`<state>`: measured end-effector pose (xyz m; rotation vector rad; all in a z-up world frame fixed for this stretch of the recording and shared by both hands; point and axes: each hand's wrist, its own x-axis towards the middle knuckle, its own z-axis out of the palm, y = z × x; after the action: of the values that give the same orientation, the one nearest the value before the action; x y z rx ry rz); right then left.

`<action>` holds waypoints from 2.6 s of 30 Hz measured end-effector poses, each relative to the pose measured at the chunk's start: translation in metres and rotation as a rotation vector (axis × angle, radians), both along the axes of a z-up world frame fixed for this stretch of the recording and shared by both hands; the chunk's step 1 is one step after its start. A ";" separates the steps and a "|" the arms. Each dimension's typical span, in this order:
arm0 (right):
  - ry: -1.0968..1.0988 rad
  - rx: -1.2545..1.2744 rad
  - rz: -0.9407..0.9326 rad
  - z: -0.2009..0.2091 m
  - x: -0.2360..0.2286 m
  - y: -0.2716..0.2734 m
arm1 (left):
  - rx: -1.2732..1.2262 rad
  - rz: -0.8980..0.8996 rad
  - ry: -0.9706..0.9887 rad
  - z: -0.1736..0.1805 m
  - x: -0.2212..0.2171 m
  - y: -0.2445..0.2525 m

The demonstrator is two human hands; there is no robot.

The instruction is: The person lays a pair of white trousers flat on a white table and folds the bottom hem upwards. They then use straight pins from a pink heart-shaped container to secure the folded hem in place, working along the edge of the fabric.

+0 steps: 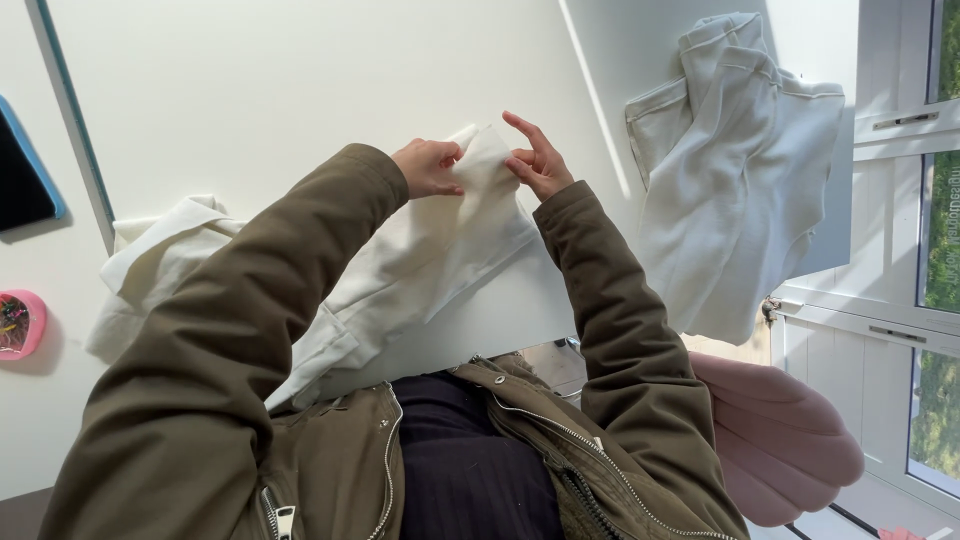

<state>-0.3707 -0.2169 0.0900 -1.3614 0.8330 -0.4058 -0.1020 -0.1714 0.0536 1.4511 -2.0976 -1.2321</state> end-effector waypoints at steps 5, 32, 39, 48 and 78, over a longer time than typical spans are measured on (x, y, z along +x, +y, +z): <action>0.184 0.004 0.194 -0.056 -0.034 0.004 | 0.180 0.030 0.244 -0.008 -0.009 -0.011; 0.732 -0.278 0.033 -0.063 -0.104 0.057 | -0.167 -0.578 -0.514 0.017 -0.030 0.185; 0.850 -0.277 0.014 -0.050 -0.106 0.065 | -0.370 -0.692 -0.484 -0.046 0.013 0.258; 0.669 0.313 0.150 -0.065 -0.145 0.068 | 0.227 -0.448 -0.229 0.002 0.068 0.267; 0.419 0.216 -0.196 -0.079 -0.058 0.004 | 0.189 0.036 -0.698 0.038 0.069 0.134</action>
<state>-0.4287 -0.2125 0.0111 -1.1816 1.3244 -0.1725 -0.0328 -0.0377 0.0915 2.2457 -2.3878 -1.0200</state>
